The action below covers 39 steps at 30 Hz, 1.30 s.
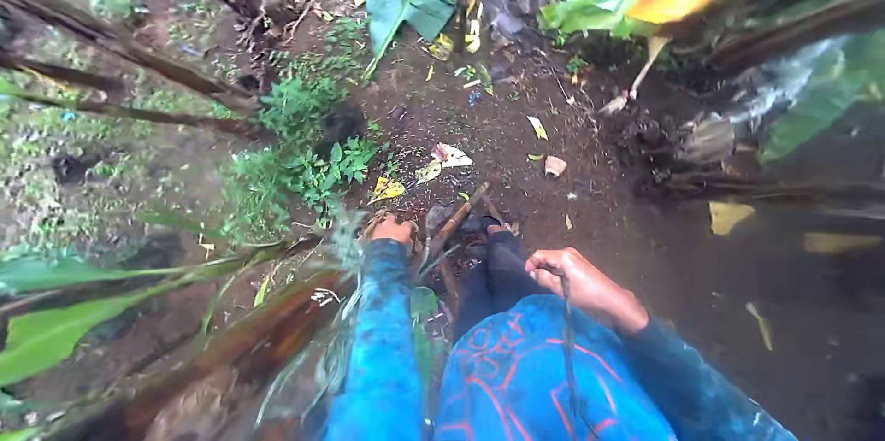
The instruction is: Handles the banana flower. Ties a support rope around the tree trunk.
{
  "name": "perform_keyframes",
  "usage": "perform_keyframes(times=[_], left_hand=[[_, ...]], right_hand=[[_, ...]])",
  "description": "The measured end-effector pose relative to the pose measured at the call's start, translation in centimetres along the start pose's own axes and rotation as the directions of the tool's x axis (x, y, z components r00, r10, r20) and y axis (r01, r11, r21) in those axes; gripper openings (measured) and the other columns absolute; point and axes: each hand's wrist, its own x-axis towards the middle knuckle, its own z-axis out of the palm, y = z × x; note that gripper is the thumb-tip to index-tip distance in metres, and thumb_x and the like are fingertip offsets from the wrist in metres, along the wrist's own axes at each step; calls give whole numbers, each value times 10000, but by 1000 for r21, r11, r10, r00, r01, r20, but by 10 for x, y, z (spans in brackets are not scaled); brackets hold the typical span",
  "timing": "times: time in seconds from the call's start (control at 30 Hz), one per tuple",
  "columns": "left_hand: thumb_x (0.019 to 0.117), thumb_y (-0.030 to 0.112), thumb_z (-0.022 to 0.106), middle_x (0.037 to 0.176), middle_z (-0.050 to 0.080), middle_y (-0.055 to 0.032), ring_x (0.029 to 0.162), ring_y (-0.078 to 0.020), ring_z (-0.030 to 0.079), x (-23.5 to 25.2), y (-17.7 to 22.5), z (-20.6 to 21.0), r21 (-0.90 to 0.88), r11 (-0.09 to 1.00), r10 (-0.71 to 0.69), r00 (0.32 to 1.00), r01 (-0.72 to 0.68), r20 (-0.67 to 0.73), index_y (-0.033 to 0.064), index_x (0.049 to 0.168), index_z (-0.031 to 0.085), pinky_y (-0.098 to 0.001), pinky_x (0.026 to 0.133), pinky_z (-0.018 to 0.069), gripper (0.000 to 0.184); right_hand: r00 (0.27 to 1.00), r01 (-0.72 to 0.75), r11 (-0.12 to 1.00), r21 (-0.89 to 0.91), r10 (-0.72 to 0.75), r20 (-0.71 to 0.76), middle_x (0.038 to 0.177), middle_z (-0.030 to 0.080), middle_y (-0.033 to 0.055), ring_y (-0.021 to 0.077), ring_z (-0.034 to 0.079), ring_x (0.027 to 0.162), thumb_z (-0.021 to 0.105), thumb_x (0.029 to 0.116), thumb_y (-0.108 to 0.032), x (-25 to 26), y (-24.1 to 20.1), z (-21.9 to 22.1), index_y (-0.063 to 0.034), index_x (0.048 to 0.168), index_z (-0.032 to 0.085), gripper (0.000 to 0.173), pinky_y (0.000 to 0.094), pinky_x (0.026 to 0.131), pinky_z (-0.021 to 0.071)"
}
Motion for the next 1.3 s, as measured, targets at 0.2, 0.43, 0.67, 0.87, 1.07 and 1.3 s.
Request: perform_keyframes(times=[0.2,0.43,0.67,0.87,1.07,1.3], left_hand=[[992,277,630,1480,529,-259,1379,-435,503,48,-45,25,379,924,-95,992,57,83,11,1475,512,-606,1141,380,564],[1025,205,595,1494,528,-239,1404,-456,471,40,-36,-33,530,846,-144,932,-58,331,101,1478,542,-645,1150,342,467],[1018,464,601,1411,604,-212,1364,-347,534,43,-22,0,73,962,-271,910,261,313,14,1362,625,-547,1168,369,566],[1015,407,637,1359,594,-266,1203,-372,617,74,-4,54,-109,913,-315,846,394,430,-27,1411,543,-540,1022,492,595],[1029,370,617,1457,555,-232,1404,-336,489,126,3,109,0,977,-181,838,211,514,-16,1395,579,-503,1180,351,533],[962,226,725,1454,559,-214,1370,-330,520,149,-9,139,-206,925,-169,833,318,527,29,1469,515,-501,1157,391,583]], right_hand=[[997,-52,994,97,57,-51,867,712,20,114,673,776,560,993,-258,16,33,3,-136,1067,730,222,357,745,570],[996,-89,991,103,88,15,892,723,32,140,685,805,561,996,-270,42,50,2,-135,1078,733,234,389,766,570],[998,-70,990,120,69,15,887,722,27,125,681,793,555,990,-261,62,59,1,-131,1075,735,237,375,747,575],[991,-131,983,131,128,29,892,730,25,119,689,795,556,985,-257,61,74,5,-133,1080,739,240,366,745,581],[976,-216,965,146,218,1,838,721,11,99,676,725,569,971,-259,53,97,8,-128,1069,742,238,344,694,586],[956,-290,951,108,283,73,868,734,18,111,692,764,560,963,-250,67,108,15,-128,1083,748,254,367,724,589]])
